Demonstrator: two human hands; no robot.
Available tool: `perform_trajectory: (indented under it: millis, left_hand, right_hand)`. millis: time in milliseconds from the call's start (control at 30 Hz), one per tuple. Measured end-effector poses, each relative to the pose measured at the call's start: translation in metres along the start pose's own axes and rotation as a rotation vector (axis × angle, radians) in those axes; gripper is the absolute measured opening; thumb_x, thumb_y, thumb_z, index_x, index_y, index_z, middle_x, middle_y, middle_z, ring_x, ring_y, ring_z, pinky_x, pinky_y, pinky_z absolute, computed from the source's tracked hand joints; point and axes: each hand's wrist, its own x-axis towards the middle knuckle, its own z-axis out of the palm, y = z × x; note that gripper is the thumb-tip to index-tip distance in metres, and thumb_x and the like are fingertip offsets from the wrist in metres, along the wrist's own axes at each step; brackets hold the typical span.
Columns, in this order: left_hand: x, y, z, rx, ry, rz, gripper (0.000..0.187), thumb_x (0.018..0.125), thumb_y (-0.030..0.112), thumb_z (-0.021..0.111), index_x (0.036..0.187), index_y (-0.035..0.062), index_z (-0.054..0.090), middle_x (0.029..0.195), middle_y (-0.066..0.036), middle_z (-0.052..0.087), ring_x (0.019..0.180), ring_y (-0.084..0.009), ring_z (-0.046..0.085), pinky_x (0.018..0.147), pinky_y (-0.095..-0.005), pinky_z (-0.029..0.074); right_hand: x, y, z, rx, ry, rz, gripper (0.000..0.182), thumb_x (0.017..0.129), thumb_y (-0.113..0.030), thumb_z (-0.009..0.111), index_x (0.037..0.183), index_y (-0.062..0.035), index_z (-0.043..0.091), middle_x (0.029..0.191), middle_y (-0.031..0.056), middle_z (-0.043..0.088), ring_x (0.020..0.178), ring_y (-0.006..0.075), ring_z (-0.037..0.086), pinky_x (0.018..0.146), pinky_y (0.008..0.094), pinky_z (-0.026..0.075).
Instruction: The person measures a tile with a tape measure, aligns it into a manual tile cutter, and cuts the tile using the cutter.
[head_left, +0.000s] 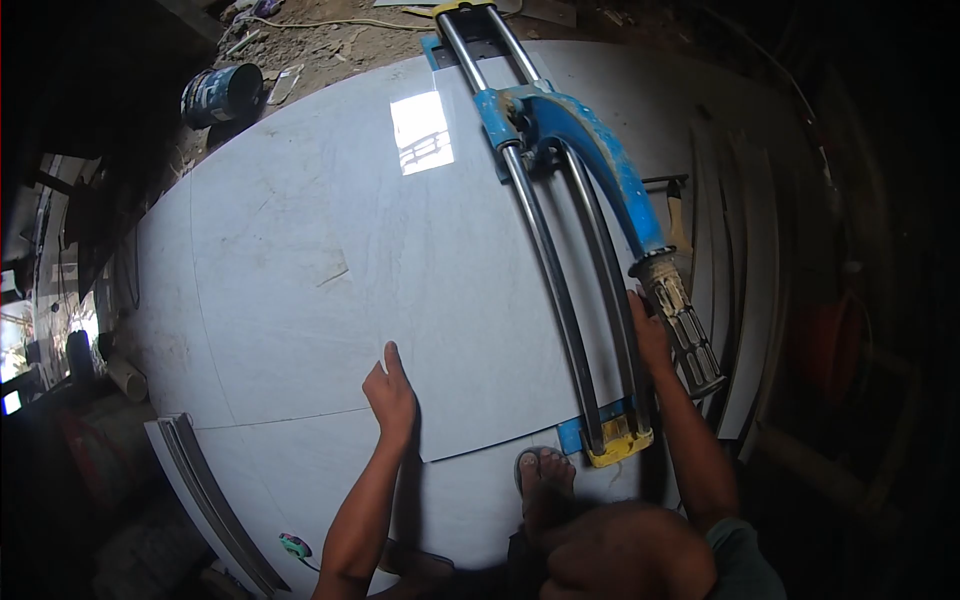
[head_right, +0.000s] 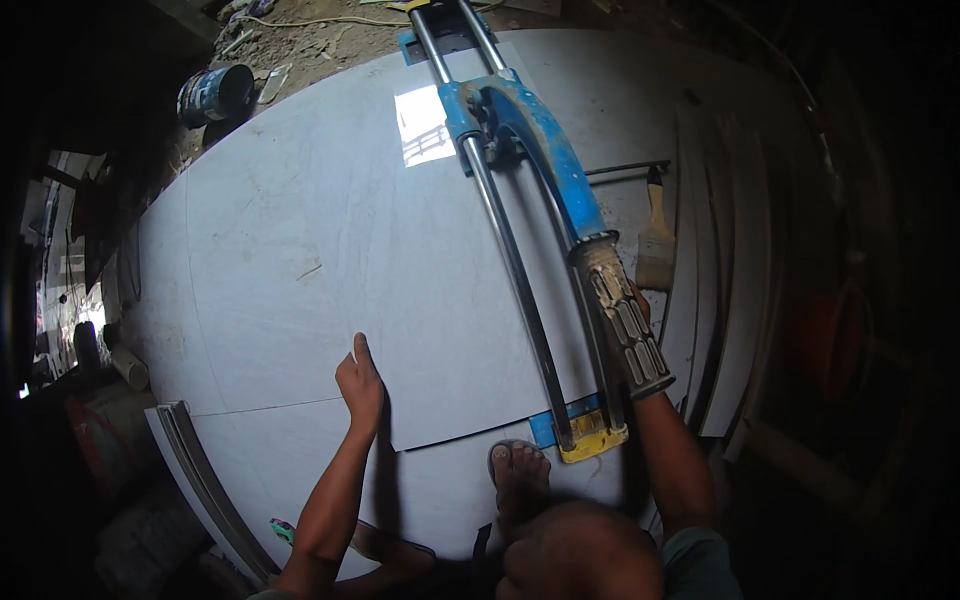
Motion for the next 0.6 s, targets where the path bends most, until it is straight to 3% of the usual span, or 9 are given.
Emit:
perform_trajectory:
  millis: [33,100,167,467,600]
  left_hand:
    - [0.001,0.002,0.000,0.001,-0.001,-0.011,0.071,0.106,0.046,0.052,0.061,-0.0086,0.041,0.053,-0.015,0.038,0.057,-0.0191,0.033,0.054,-0.0472,0.033]
    - [0.000,0.002,-0.004,-0.003,-0.020,-0.023,0.072,0.106,0.046,0.052,0.062,-0.0095,0.042,0.053,-0.017,0.040,0.057,-0.0200,0.034,0.055,-0.0480,0.033]
    - [0.000,0.002,-0.004,-0.033,-0.051,-0.006,0.072,0.105,0.046,0.052,0.062,-0.0106,0.044,0.053,-0.019,0.041,0.056,-0.0210,0.034,0.055,-0.0488,0.033]
    - [0.004,-0.009,0.001,-0.001,-0.026,0.056,0.074,0.106,0.048,0.050,0.064,-0.0133,0.047,0.054,-0.025,0.045,0.053,-0.0248,0.037,0.055,-0.0523,0.034]
    - [0.007,0.001,-0.004,0.046,0.005,0.018,0.074,0.106,0.048,0.049,0.066,-0.0146,0.050,0.056,-0.026,0.048,0.053,-0.0262,0.041,0.056,-0.0525,0.036]
  right_hand:
    - [0.002,-0.008,0.004,-0.056,0.058,-0.023,0.043,0.103,-0.030,0.061,0.131,0.0032,0.062,0.131,0.0114,0.064,0.121,0.0200,0.060,0.106,0.0325,0.042]
    - [-0.001,-0.009,0.006,-0.496,0.128,-0.166,0.038,0.102,-0.027,0.065,0.127,0.0024,0.064,0.124,0.0096,0.067,0.114,0.0176,0.063,0.102,0.0303,0.045]
    - [-0.005,0.000,0.001,-0.295,0.112,-0.200,0.037,0.100,-0.026,0.069,0.125,0.0010,0.066,0.118,0.0073,0.068,0.110,0.0127,0.062,0.098,0.0263,0.045]
    - [0.017,0.056,-0.024,-0.589,0.132,-0.274,0.043,0.098,-0.029,0.070,0.128,0.0007,0.064,0.124,0.0071,0.066,0.116,0.0133,0.061,0.101,0.0276,0.045]
    - [-0.004,-0.015,0.020,-0.374,0.212,-0.072,0.039,0.099,-0.028,0.070,0.125,0.0007,0.065,0.117,0.0057,0.068,0.111,0.0128,0.062,0.098,0.0274,0.046]
